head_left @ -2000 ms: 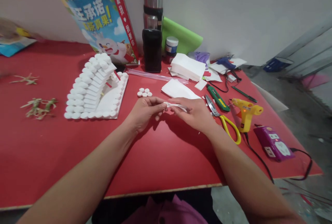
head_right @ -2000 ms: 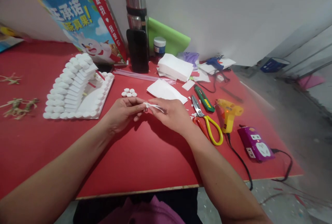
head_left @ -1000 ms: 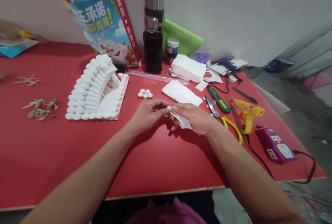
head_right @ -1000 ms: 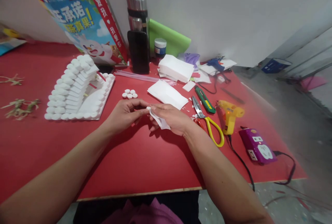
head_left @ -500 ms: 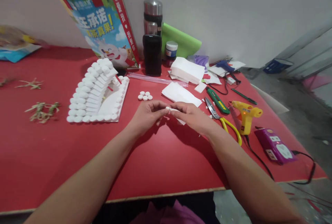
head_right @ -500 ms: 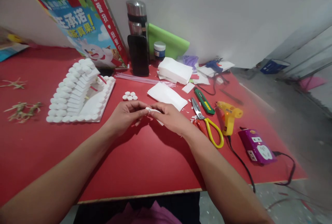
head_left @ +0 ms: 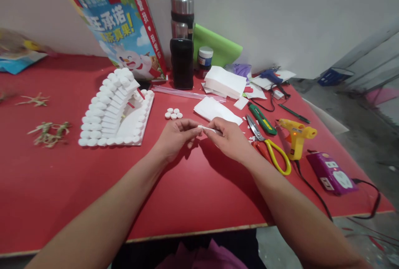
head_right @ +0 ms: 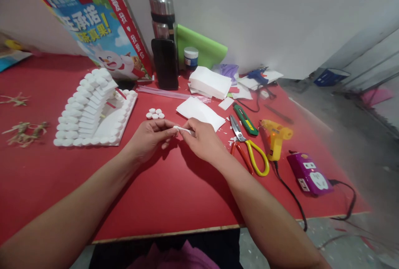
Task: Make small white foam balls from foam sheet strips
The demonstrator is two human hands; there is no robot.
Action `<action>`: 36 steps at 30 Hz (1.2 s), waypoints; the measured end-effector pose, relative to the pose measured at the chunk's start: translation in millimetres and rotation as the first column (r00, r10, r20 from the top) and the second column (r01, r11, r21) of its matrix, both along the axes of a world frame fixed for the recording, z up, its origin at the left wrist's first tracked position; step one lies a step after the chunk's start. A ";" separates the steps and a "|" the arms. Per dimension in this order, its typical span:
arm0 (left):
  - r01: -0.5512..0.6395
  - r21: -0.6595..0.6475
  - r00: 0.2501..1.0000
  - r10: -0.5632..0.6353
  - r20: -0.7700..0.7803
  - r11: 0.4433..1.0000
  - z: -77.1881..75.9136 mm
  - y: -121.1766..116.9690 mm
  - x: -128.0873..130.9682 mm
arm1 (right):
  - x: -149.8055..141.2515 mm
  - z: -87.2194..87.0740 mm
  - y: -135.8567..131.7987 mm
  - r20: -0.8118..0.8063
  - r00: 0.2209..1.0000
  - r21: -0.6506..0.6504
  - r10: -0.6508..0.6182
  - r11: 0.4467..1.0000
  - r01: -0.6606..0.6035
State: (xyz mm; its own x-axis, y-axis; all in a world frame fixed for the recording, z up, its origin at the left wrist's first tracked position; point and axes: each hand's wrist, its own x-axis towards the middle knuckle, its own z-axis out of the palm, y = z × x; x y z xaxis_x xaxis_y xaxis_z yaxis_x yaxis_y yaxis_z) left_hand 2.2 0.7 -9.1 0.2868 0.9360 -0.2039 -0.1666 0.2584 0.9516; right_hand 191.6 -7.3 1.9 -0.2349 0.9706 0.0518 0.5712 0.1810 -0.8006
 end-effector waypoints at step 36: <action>-0.014 0.196 0.997 0.030 -0.076 0.980 -0.2 -3.0 4.3 | 7.6 -3.0 2.3 -0.119 0.990 0.123 0.074 0.991 -0.059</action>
